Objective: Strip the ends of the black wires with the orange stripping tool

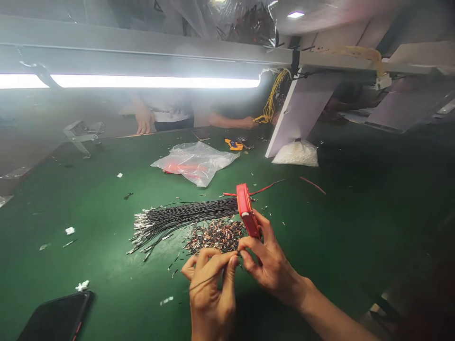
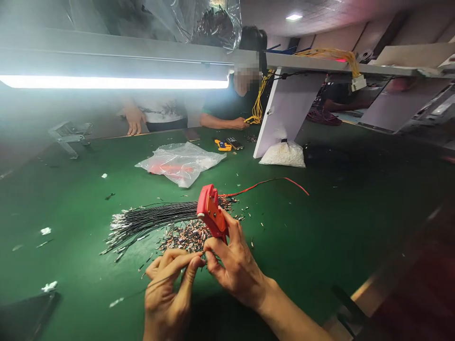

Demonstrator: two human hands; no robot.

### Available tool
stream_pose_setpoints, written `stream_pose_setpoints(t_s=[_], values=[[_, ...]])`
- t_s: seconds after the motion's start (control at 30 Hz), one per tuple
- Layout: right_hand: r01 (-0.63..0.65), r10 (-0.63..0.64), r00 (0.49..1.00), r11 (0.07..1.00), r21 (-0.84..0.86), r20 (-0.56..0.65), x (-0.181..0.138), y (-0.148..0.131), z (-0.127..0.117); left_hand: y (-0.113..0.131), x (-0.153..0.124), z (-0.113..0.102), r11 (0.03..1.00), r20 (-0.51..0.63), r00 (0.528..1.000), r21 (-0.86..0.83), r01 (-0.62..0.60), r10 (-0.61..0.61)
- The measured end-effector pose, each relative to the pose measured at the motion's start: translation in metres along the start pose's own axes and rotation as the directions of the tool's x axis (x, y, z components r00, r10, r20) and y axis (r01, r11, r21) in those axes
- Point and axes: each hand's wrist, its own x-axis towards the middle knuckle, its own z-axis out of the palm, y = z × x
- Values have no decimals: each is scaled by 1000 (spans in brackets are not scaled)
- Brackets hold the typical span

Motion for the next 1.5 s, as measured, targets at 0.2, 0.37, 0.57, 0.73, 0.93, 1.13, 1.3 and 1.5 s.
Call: stream_pose_setpoints(t_s=[0.2,0.37,0.57,0.73,0.93,1.13,1.3,1.5], values=[[-26,27,999,999,27,-26,1,-3,4,12,-1,3,991,-35,997,118,-64,68],[-39,43,998,996,81,-53,2,-5,7,8,2,0,962,-19,977,183,-204,211],[-68,83,988,991,117,-129,7,-7,8,12,3,4,975,-100,983,179,-134,153],[-88,106,994,935,343,-35,4,-6,2,10,4,1,987,-168,985,162,-12,39],[-408,371,868,151,901,330,5,-7,-12,-4,14,-17,967,-295,950,254,-22,99],[-479,266,805,-237,846,530,8,-15,-18,-1,24,-27,958,-341,927,279,-59,156],[-486,172,812,-330,809,558,-2,-21,-2,1,27,-35,949,-343,914,293,-115,217],[-497,122,835,-253,830,537,-7,-18,7,5,25,-36,967,-250,948,209,-145,196]])
